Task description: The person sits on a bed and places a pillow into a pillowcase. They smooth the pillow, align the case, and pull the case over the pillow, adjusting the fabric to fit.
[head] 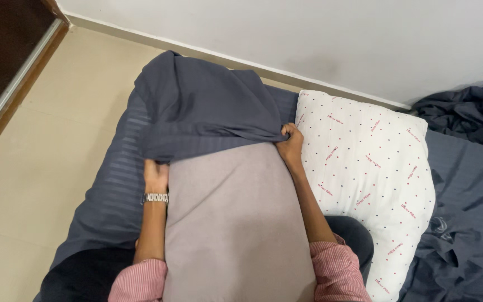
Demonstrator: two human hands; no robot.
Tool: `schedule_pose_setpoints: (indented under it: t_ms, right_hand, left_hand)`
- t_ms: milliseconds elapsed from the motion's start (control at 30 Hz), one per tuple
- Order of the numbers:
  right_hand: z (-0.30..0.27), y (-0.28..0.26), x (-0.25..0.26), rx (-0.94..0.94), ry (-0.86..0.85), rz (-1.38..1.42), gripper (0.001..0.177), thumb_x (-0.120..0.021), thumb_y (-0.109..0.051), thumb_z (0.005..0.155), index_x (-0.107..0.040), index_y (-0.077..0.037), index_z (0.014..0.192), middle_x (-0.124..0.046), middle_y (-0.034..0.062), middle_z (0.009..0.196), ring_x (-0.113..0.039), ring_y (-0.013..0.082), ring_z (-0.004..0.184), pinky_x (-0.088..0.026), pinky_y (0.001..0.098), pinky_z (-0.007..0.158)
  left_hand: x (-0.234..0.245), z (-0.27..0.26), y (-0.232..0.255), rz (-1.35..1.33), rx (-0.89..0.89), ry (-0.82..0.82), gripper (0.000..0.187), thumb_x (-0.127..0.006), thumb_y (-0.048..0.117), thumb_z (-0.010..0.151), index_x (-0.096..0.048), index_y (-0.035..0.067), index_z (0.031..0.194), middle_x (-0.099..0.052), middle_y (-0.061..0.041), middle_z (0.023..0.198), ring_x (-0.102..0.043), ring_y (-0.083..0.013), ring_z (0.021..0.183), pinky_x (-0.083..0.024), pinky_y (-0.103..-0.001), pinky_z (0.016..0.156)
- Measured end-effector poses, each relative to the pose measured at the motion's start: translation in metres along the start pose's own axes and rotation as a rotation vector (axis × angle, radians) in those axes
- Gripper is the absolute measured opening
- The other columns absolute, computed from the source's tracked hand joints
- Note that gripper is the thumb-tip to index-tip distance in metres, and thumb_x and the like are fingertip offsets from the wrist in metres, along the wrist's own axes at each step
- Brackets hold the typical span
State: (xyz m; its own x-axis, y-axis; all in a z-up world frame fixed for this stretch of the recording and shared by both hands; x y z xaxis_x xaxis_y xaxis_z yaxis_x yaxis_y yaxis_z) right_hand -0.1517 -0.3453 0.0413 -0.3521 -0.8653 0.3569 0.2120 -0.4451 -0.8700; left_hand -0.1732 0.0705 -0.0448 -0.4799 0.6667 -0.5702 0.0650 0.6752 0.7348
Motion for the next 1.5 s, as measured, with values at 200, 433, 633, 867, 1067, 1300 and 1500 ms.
schedule_pose_setpoints:
  t_ms: [200, 433, 633, 867, 1067, 1300, 1500]
  right_hand:
    - [-0.002, -0.001, -0.002, -0.021, -0.025, -0.026, 0.037, -0.066, 0.014, 0.070, -0.033, -0.002, 0.069, -0.042, 0.0048, 0.074, -0.043, 0.0148, 0.071, -0.038, 0.0251, 0.069]
    - [0.004, 0.002, -0.004, 0.009, -0.002, -0.008, 0.037, -0.068, 0.012, 0.071, -0.034, -0.003, 0.070, -0.043, 0.0040, 0.074, -0.043, 0.0132, 0.071, -0.038, 0.0241, 0.068]
    - [0.006, 0.009, 0.001, -0.272, -0.079, 0.248, 0.026, -0.061, 0.013, 0.084, -0.045, -0.008, 0.077, -0.047, -0.0023, 0.079, -0.043, 0.0086, 0.076, -0.038, 0.0223, 0.068]
    - [0.008, 0.021, 0.006, -0.591, -0.094, 0.621, 0.028, -0.052, 0.014, 0.087, -0.058, -0.013, 0.083, -0.059, -0.0036, 0.084, -0.054, 0.0053, 0.076, -0.047, 0.0202, 0.070]
    - [0.002, 0.072, -0.009, -0.226, -0.072, 0.389, 0.032, -0.050, 0.019, 0.080, -0.043, -0.011, 0.075, -0.046, -0.0057, 0.084, -0.040, 0.0051, 0.078, -0.035, 0.0195, 0.071]
    - [-0.003, 0.096, -0.016, -0.064, 0.022, 0.366, 0.038, -0.052, 0.020, 0.082, -0.036, -0.012, 0.070, -0.041, -0.0074, 0.076, -0.036, 0.0039, 0.075, -0.034, 0.0179, 0.071]
    - [-0.005, 0.104, -0.029, -0.283, 0.126, 0.468, 0.027, -0.054, 0.006, 0.093, -0.043, -0.013, 0.078, -0.042, -0.0073, 0.080, -0.036, 0.0041, 0.074, -0.031, 0.0191, 0.065]
  left_hand:
    - [-0.016, 0.019, 0.037, 0.708, 0.128, -0.168, 0.056, -0.074, 0.027, 0.091, -0.051, 0.006, 0.137, -0.058, -0.016, 0.142, -0.054, -0.0275, 0.133, -0.049, -0.039, 0.113]
    - [0.004, -0.001, 0.001, 0.324, -0.083, -0.072, 0.072, -0.063, 0.010, 0.086, -0.027, 0.008, 0.148, -0.045, -0.011, 0.147, -0.049, -0.0258, 0.133, -0.046, -0.040, 0.109]
    - [-0.006, 0.026, 0.027, 0.915, -0.348, 0.084, 0.052, -0.070, 0.023, 0.098, -0.049, -0.010, 0.132, -0.057, -0.023, 0.139, -0.055, -0.0288, 0.128, -0.044, -0.040, 0.111]
    - [-0.088, 0.025, 0.093, 1.666, -1.124, -0.328, 0.052, -0.081, 0.015, 0.080, -0.062, -0.017, 0.116, -0.054, -0.038, 0.135, -0.054, -0.0475, 0.118, -0.041, -0.053, 0.104]
    - [-0.074, 0.091, 0.052, 1.551, -0.800, -0.216, 0.033, -0.060, -0.006, 0.081, -0.058, -0.019, 0.111, -0.059, -0.037, 0.119, -0.059, -0.0501, 0.110, -0.047, -0.053, 0.097]
    - [0.008, 0.086, -0.025, 1.267, -0.582, -0.195, 0.021, -0.041, -0.016, 0.075, -0.056, -0.018, 0.090, -0.063, -0.037, 0.097, -0.063, -0.0485, 0.095, -0.048, -0.053, 0.091]
    - [0.000, 0.061, -0.015, 1.119, -0.103, -0.200, 0.052, -0.043, 0.034, 0.111, -0.060, -0.015, 0.114, -0.072, -0.030, 0.117, -0.063, -0.0410, 0.115, -0.048, -0.050, 0.092]
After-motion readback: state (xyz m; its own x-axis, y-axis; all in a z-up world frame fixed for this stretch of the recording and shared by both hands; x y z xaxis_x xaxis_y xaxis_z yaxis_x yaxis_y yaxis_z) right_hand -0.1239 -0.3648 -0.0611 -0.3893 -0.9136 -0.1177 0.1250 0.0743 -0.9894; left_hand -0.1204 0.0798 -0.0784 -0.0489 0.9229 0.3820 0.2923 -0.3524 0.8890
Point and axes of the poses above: each hand's wrist, its own z-axis towards the middle knuckle, its own x-axis out of the back of the hand, y = z × x, the point moved 1 cm from there along z, towards the middle knuckle
